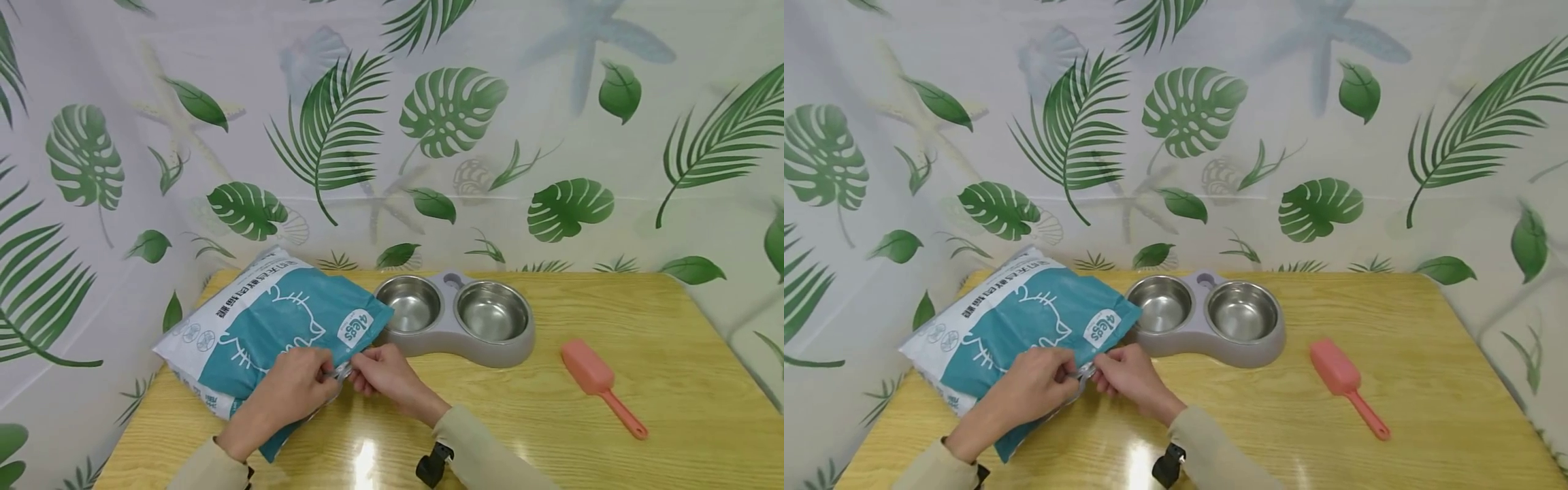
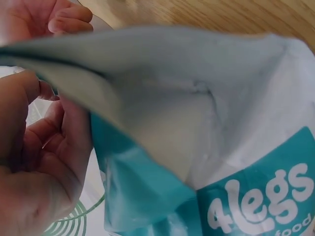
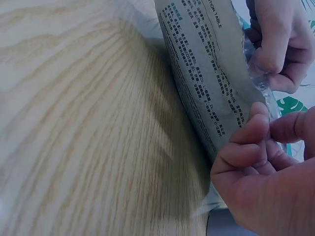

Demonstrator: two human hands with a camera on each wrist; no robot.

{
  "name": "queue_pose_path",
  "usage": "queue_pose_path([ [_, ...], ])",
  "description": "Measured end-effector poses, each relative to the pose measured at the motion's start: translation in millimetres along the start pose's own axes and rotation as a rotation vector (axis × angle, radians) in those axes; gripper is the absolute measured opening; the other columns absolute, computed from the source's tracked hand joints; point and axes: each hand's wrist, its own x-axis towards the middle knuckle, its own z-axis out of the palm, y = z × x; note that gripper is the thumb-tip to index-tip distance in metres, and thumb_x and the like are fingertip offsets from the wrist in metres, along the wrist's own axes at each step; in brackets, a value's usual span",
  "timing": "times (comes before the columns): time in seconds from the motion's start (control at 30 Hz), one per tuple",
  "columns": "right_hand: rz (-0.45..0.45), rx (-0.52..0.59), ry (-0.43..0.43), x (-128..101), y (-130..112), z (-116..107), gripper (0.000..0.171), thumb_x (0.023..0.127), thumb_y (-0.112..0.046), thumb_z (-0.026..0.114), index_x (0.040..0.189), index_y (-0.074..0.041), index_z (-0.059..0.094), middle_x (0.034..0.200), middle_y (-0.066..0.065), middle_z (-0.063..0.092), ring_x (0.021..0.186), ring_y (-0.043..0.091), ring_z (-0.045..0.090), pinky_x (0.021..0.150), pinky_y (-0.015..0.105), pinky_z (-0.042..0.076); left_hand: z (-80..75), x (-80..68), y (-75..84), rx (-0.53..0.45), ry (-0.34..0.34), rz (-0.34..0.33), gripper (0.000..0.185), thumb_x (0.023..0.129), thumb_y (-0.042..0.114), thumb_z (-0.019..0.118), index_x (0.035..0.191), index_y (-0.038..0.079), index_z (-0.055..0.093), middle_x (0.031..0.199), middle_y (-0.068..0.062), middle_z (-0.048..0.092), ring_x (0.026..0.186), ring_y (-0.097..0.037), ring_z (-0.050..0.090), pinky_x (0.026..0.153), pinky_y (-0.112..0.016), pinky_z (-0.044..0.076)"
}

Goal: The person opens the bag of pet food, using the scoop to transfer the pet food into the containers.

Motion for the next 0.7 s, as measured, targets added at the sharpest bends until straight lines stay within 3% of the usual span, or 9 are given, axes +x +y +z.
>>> queue_pose_path([
  [0.47, -0.032, -0.018, 0.028, 1.3, 4.7, 1.7, 0.029, 0.093, -0.013, 0.056, 0.071, 0.000, 0.067, 0.055, -0.004, 0.056, 0.050, 0.009, 0.045, 0.048, 0.021, 0.035, 2.7, -1.1, -0.5, -0.034, 0.048, -0.033, 0.020, 0.082, 0.002, 0.068, 0.069, 0.016, 0.061, 0.053, 0.010, 0.048, 0.049, -0.001, 0.044, 0.051, -0.021, 0.038],
  [0.7, -0.065, -0.130, 0.057, -1.9, 7.2, -1.7, 0.033, 0.092, -0.014, 0.055, 0.073, 0.009, 0.069, 0.053, -0.001, 0.054, 0.048, 0.009, 0.043, 0.048, 0.021, 0.029, -1.9, -1.3, -2.5, -0.071, 0.069, -0.109, 0.021, 0.087, 0.002, 0.065, 0.071, 0.016, 0.060, 0.054, 0.007, 0.046, 0.048, -0.004, 0.044, 0.048, -0.022, 0.037],
])
